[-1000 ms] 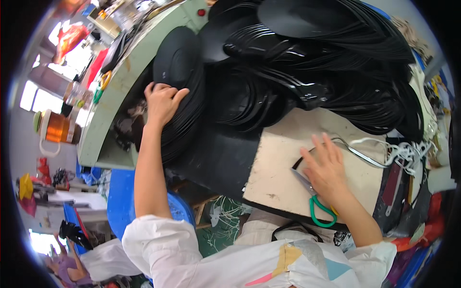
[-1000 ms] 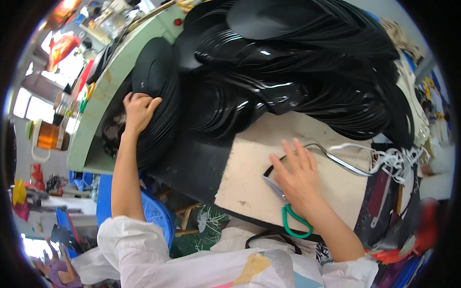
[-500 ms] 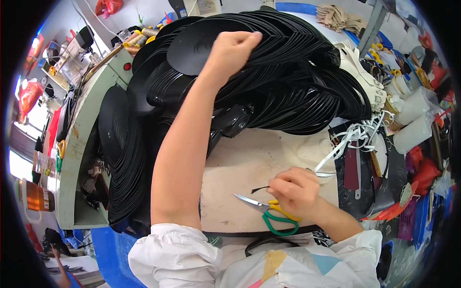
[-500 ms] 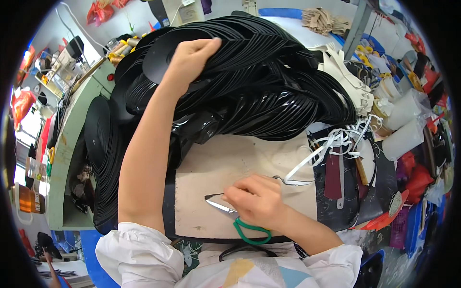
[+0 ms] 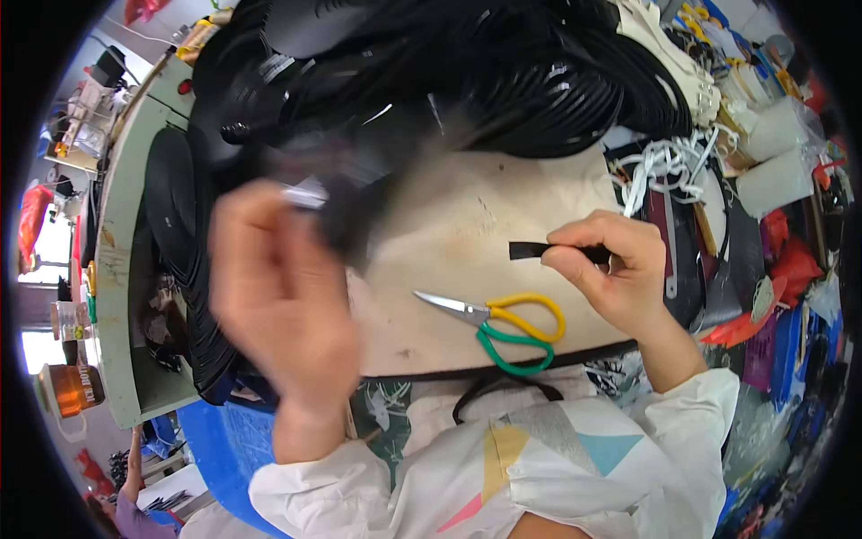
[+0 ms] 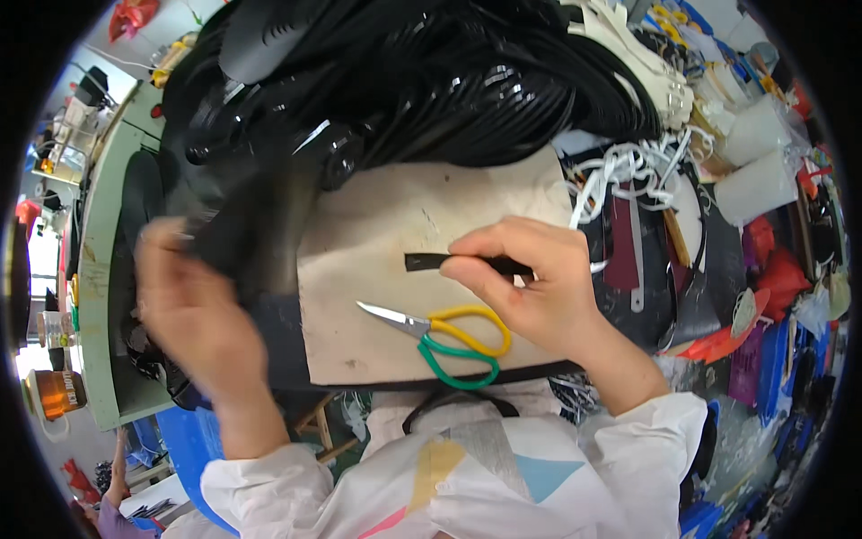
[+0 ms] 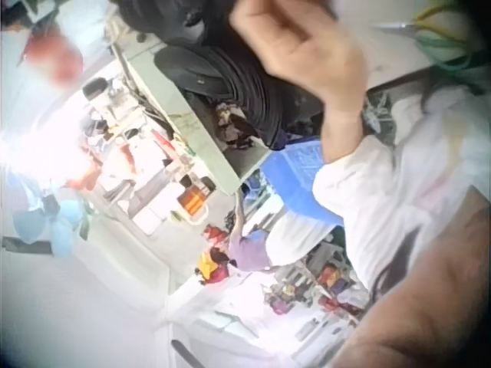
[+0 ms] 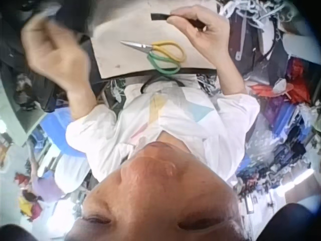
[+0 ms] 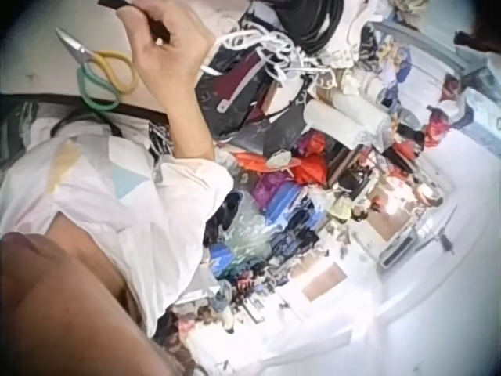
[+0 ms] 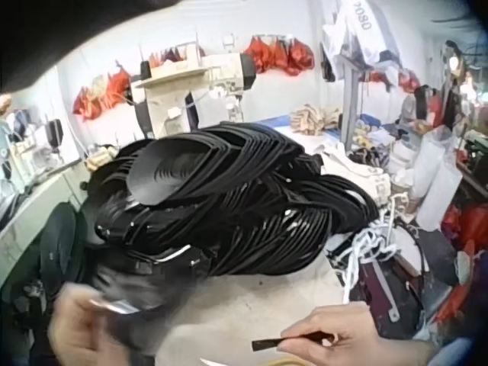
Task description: Manually applying protective tape to the edges of shoe component uppers and trimming excess tape with scissors.
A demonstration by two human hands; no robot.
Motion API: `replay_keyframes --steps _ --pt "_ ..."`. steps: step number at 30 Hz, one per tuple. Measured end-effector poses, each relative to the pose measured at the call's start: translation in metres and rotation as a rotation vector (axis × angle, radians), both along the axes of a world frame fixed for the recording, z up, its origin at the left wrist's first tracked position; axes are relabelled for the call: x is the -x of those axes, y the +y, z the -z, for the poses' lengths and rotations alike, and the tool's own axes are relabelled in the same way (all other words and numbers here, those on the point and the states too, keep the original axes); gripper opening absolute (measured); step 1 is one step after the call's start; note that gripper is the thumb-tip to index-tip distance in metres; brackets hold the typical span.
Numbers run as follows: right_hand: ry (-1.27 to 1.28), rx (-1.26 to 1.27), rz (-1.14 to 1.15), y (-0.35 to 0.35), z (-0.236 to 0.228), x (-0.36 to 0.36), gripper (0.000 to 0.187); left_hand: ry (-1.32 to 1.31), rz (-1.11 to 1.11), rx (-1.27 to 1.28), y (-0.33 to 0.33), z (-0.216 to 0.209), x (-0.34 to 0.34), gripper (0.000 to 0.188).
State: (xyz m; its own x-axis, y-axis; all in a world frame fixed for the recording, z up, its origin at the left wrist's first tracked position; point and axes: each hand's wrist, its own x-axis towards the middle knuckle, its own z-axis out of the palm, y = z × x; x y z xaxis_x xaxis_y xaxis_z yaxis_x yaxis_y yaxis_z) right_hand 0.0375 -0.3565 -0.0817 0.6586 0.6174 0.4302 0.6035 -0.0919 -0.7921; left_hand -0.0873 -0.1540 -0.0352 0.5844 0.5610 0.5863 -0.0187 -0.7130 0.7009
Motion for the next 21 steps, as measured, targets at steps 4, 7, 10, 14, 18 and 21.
replay_keyframes --steps 4,7,10,14,18,21 --pt "0.161 0.015 -0.022 0.011 0.011 0.015 0.009 0.22 0.115 0.477 -0.026 0.096 0.024 0.006" --pt "0.162 -0.031 -0.018 0.017 0.02 0.019 0.01 0.219 0.126 0.468 -0.036 0.126 0.027 0.006" --pt "0.015 0.023 -0.093 0.02 0.017 0.029 0.011 0.151 0.112 0.589 -0.041 0.112 0.025 0.005" --pt "0.285 -0.002 -0.171 0.024 0.016 0.039 0.011 0.261 0.222 0.711 -0.04 0.087 0.051 0.012" --pt "0.468 0.004 -0.312 0.031 0.016 0.044 0.011 0.214 0.291 0.959 -0.041 0.079 0.064 0.011" --pt "0.617 0.039 -0.346 0.037 0.015 0.049 0.01 0.162 0.332 1.033 -0.041 0.084 0.073 0.017"
